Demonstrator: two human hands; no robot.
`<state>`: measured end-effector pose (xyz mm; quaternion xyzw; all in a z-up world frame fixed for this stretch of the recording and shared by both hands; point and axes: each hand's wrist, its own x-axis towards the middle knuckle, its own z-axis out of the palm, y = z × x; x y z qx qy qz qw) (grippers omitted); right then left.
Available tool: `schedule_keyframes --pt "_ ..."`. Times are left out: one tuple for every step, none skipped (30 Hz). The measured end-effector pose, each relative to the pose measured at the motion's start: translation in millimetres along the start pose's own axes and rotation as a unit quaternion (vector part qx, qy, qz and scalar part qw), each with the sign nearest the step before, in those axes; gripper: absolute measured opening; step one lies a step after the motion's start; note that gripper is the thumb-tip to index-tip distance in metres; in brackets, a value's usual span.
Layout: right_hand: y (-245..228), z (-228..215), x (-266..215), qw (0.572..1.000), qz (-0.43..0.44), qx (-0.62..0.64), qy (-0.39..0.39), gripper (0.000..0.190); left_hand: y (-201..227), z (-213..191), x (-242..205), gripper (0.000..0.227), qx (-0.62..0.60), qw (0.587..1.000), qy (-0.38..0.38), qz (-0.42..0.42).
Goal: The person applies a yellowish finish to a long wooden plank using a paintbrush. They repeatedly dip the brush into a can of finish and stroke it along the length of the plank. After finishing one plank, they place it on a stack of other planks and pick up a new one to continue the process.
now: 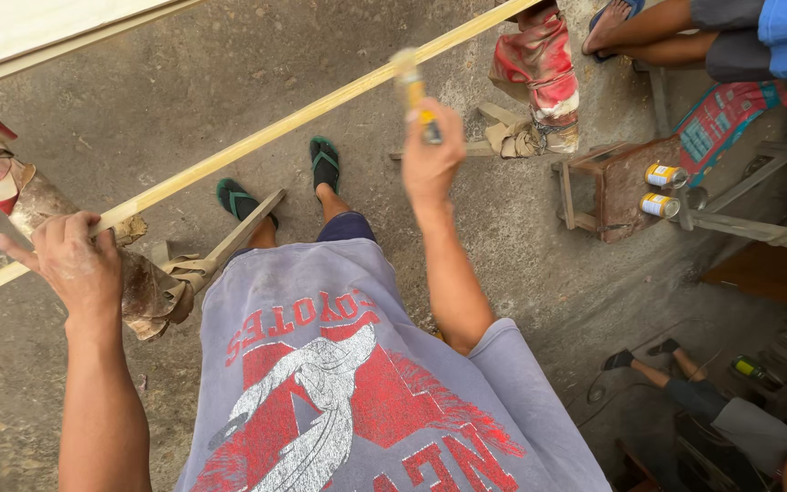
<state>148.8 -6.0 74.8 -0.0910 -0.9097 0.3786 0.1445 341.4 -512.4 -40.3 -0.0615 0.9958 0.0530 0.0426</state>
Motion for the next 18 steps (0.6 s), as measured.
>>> schedule_keyframes --pt "-9.4 12.7 -13.0 0.998 -0.025 0.021 -0.045 0.019 0.3 1.1 -1.8 0.019 0.005 1.0 -0.001 -0.003" --pt "-15.7 18.4 -22.8 0.995 -0.055 0.04 -0.075 0.02 0.2 2.5 -3.0 0.018 0.005 1.0 -0.001 -0.005" --pt "-18.9 22.4 -27.9 0.989 -0.084 0.059 -0.106 0.02 -1.8 3.4 -2.5 0.018 0.013 1.0 -0.003 -0.007" --pt "-16.9 23.4 -26.7 0.99 -0.058 0.071 -0.106 0.02 -4.3 4.1 -2.2 0.018 0.021 1.0 -0.005 -0.01" --pt "-12.3 21.3 -22.9 0.99 -0.033 0.082 -0.106 0.02 -4.4 7.2 -2.3 0.017 0.035 0.999 -0.006 -0.012" --pt "-4.1 16.5 -15.7 0.99 -0.008 0.093 -0.107 0.019 -5.4 9.4 -3.1 0.018 0.043 0.999 -0.007 -0.015" --pt "9.3 7.1 0.6 0.994 -0.008 0.086 -0.072 0.018 -6.2 11.0 -4.2 0.018 0.052 0.998 -0.008 -0.018" --pt "25.8 -1.5 22.0 0.996 -0.008 0.079 -0.038 0.017 -7.5 11.5 -6.7 0.018 0.055 0.998 -0.008 -0.021" --pt "41.3 -9.7 38.9 0.998 0.017 0.059 -0.017 0.016 -7.5 14.2 -8.3 0.019 0.054 0.998 -0.005 -0.019" --pt "51.7 -14.3 47.6 0.998 0.042 0.038 0.004 0.016 -7.6 16.3 -10.8 0.019 0.053 0.998 -0.003 -0.016" --pt "58.7 -16.7 54.5 0.999 0.042 0.024 0.002 0.015 -10.3 15.7 -12.7 0.019 0.054 0.998 0.003 -0.012" --pt "64.5 -19.4 61.9 0.999 0.042 0.009 -0.001 0.014 -12.1 14.6 -15.9 0.02 0.057 0.998 0.004 -0.011" --pt "69.5 -21.8 68.7 0.999 0.041 -0.008 -0.001 0.014 -11.5 18.3 -13.3 0.02 0.057 0.998 0.008 -0.008" --pt "72.2 -24.8 71.6 1.0 0.005 0.001 -0.017 0.015 -12.9 17.5 -15.1 0.021 0.06 0.998 0.006 -0.01" --pt "72.6 -27.1 70.3 0.999 -0.03 0.008 -0.034 0.016 -12.9 19.2 -15.3 0.021 0.063 0.998 0.011 -0.005" --pt "73.6 -30.4 70.7 0.996 -0.065 0.016 -0.052 0.017 -12.4 21.1 -15.6 0.022 0.066 0.998 0.017 -0.001" --pt "73.8 -31.9 70.9 0.999 -0.032 0.021 -0.028 0.017 -12.9 21.9 -16.4 0.021 0.072 0.997 0.029 0.006" --pt "74.2 -32.6 70.2 1.0 0.002 0.026 -0.004 0.018 -11.8 22.2 -19.5 0.021 0.07 0.997 0.033 0.006"
